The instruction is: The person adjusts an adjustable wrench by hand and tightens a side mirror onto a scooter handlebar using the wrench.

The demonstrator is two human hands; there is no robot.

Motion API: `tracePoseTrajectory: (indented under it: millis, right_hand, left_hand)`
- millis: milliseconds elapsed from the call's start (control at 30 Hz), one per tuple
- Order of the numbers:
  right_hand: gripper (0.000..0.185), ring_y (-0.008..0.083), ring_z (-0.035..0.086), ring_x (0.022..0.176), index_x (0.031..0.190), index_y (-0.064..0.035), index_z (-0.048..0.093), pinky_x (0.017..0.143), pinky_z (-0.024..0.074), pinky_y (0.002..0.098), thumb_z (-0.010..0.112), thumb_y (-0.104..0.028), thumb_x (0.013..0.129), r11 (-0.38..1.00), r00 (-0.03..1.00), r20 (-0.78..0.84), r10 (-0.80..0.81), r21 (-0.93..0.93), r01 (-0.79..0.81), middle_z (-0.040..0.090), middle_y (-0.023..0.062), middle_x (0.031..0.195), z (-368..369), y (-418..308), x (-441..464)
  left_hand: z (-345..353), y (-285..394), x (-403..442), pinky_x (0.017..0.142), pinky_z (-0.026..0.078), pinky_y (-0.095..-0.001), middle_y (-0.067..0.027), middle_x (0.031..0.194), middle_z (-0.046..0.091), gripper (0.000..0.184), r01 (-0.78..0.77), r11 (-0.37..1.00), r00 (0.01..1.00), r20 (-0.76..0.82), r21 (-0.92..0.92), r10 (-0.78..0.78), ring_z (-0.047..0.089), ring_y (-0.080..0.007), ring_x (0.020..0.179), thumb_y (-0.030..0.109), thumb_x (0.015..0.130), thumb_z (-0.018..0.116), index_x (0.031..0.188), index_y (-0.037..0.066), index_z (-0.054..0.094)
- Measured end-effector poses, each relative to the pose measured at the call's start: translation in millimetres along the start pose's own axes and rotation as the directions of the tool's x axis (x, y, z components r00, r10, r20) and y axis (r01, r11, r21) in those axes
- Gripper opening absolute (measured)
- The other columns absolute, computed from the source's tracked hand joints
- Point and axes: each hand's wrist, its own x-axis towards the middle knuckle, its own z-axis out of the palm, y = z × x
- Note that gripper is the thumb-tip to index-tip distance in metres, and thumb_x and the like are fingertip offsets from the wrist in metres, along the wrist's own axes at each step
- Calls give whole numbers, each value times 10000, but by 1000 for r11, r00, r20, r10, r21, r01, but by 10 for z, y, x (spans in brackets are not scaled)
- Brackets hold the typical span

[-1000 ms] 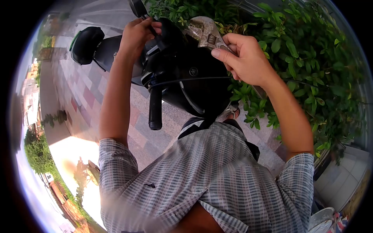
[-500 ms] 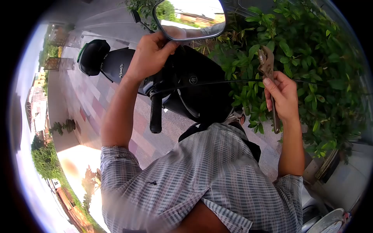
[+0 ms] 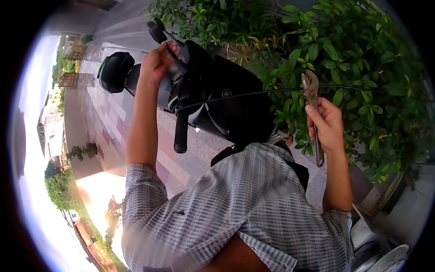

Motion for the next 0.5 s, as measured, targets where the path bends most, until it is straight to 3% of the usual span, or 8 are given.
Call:
tracePoseTrajectory:
  millis: [67, 133, 233, 333, 400, 467, 500]
  right_hand:
    - [192, 63, 468, 430, 1039, 2, 608, 388, 362, 217, 652, -181, 1003, 1000, 1000, 5, 3, -12, -3, 560, 6, 643, 29, -1, -56]
    - [191, 61, 465, 430, 1047, 6, 609, 393, 363, 217, 652, -175, 1003, 1000, 1000, 11, -10, -20, 10, 558, 5, 640, 53, -8, -76]
    - [193, 62, 461, 430, 1062, 13, 610, 397, 365, 219, 651, -166, 1002, 999, 1000, 16, -9, -33, 10, 558, 6, 641, 36, 4, -93]
    - [193, 64, 462, 430, 1069, 18, 610, 391, 361, 221, 649, -159, 1002, 1000, 1000, 6, -13, -9, 13, 560, 7, 642, -16, 45, -122]
    - [190, 66, 464, 429, 1063, 18, 609, 386, 358, 223, 648, -158, 1003, 1000, 1000, -22, -18, -10, 18, 561, 9, 643, -68, 96, -143]
    - [189, 68, 467, 428, 1059, 18, 607, 382, 356, 225, 647, -158, 1003, 1000, 999, -47, -11, -1, 11, 562, 10, 643, -106, 149, -169]
    - [188, 69, 468, 427, 1058, 18, 607, 380, 355, 225, 647, -158, 1003, 1000, 998, -56, -3, 4, 3, 562, 11, 642, -124, 166, -184]
  left_hand:
    - [442, 21, 146, 769, 606, -400, -193, 1002, 703, 226, 48, 942, 997, 41, 332, -65, 674, -248, 816, 81, 1024, 519, 1110, -101, 624]
    - [859, -71, 54, 655, 576, -356, -142, 910, 721, 235, -86, 783, 988, 155, 615, -14, 674, -198, 776, 95, 996, 564, 1061, -108, 663]
    - [1436, 66, -636, 632, 549, -325, -103, 889, 734, 242, -294, 223, 954, 300, 929, 6, 676, -163, 779, 143, 975, 622, 1036, -81, 693]
    - [1255, 63, -960, 705, 524, -280, -50, 816, 702, 213, -499, 114, 867, 495, 859, 64, 647, -116, 732, 165, 1007, 615, 980, -24, 708]
    - [986, 90, -1239, 777, 528, -299, -63, 880, 719, 214, -635, 355, 769, 604, 686, 207, 668, -138, 814, 153, 1018, 600, 982, -32, 702]
    - [620, 191, -1443, 891, 522, -325, -106, 1005, 733, 195, -696, 50, 703, 665, 717, 252, 679, -175, 945, 138, 1033, 581, 1035, -25, 687]
    - [441, 179, -1445, 941, 512, -350, -133, 1080, 722, 191, -715, 187, 692, 644, 673, 326, 671, -209, 1026, 133, 1041, 567, 1076, -22, 673]
